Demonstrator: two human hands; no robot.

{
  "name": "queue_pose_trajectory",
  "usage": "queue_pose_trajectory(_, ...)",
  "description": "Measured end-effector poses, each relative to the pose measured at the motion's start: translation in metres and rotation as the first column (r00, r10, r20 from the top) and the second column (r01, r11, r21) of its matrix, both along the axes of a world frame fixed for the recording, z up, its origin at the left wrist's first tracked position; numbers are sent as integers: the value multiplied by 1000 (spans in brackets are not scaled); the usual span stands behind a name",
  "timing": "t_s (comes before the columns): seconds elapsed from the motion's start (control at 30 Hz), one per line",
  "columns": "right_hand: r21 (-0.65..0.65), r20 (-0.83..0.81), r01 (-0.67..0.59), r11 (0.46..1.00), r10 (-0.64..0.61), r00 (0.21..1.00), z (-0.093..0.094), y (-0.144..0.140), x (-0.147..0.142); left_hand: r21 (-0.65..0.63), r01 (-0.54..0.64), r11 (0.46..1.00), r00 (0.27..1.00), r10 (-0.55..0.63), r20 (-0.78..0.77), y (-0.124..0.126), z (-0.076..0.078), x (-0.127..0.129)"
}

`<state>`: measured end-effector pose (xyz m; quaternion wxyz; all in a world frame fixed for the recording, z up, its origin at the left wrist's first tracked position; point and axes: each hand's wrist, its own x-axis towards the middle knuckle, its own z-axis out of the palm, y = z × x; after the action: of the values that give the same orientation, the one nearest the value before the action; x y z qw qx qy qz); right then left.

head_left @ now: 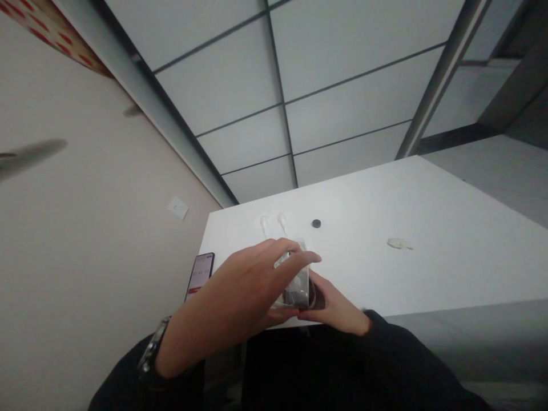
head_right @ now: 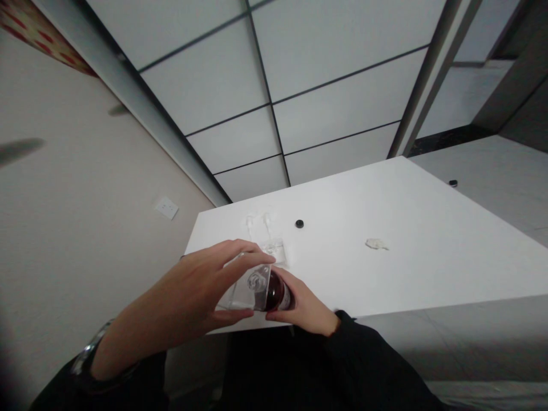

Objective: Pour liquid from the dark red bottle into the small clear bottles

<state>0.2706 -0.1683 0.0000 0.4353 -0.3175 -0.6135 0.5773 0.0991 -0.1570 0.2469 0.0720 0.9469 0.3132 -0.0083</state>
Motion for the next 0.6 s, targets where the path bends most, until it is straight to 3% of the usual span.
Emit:
queue_pose_trajectory(0.2,34,16,-6,999,5,1000,1,1,2,-61,-60,996,996,64,66,2,-5,-14)
queue_pose_trajectory(0.4,62,-1,-32,998,33,999,8,3,3,-142,-167,976,960,194,203,0,-29,-47)
queue_pose_trajectory(0.5,47,0,-36,998,37,999,6,3,2,-192,-217,957,901,272,338,-2,-49,-59)
queue_pose_trajectory(0.6,20,-5,-33,999,33,999,2,2,2,-281,-293,914,767,400,502,-7,-77,-69)
